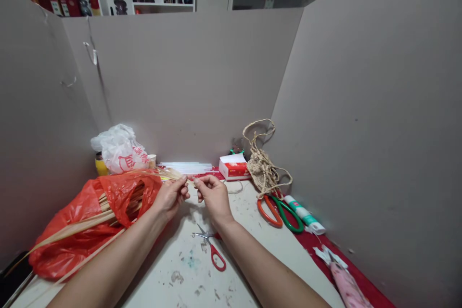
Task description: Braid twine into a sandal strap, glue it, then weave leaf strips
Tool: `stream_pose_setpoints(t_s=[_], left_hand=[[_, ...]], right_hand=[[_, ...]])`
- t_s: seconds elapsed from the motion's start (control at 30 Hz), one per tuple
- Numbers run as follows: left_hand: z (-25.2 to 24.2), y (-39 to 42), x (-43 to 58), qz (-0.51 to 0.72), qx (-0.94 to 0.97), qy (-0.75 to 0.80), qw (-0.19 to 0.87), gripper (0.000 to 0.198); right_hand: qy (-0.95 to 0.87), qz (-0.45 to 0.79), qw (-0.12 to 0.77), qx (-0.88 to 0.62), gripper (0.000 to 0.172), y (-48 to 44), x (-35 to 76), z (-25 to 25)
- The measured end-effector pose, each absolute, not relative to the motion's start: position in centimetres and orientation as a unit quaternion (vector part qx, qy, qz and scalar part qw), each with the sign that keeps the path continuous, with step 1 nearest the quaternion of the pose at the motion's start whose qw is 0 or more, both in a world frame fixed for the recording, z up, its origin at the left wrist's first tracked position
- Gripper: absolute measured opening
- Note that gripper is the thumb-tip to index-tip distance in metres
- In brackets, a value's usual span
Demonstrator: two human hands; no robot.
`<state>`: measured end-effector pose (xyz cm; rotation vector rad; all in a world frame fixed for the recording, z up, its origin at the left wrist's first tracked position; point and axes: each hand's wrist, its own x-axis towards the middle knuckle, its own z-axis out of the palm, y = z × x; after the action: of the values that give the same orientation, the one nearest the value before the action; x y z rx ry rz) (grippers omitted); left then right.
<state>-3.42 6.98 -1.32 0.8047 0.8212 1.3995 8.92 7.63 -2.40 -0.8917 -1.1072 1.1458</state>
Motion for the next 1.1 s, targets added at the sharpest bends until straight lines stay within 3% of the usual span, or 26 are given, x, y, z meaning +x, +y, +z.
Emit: stream_pose_setpoints(t_s=[0.17,0.47,0.7,0.8,0.93,1.1], left_hand=[[-0.4,7.3,-4.8,0.63,0.351,0.367,0.587,0.022],[0.4,7.5,-6.0,0.59,0.373,0.379,0.608,0.014],[-0.2,7.5,-5.6,0.556,0.401,0.393,0.613,0.019],[-0.1,7.3,-5.6,0.534,0.422,0.392,0.619,0.024],[0.0,7.0,-5.4,0.496,0.447,0.396,0.63,0.023],[-0.4,6.8,-4.9,0.476,0.464,0.402,0.629,0.024]], right_hand=[[-0.529,0.503,0.55,-0.405,0.038,9.5,11.9,-1.6],[-0.63,0.484,0.4,-0.457,0.016,10.5,15.2,-1.8],[-0.703,0.479,0.276,-0.448,0.018,9.4,14.9,-1.9],[-0.719,0.44,0.286,-0.456,0.027,9.6,15.1,-2.2],[-0.713,0.392,0.355,-0.461,0.018,10.0,14.7,-2.0],[-0.711,0.436,0.388,-0.392,0.016,9.2,13.1,-1.0]])
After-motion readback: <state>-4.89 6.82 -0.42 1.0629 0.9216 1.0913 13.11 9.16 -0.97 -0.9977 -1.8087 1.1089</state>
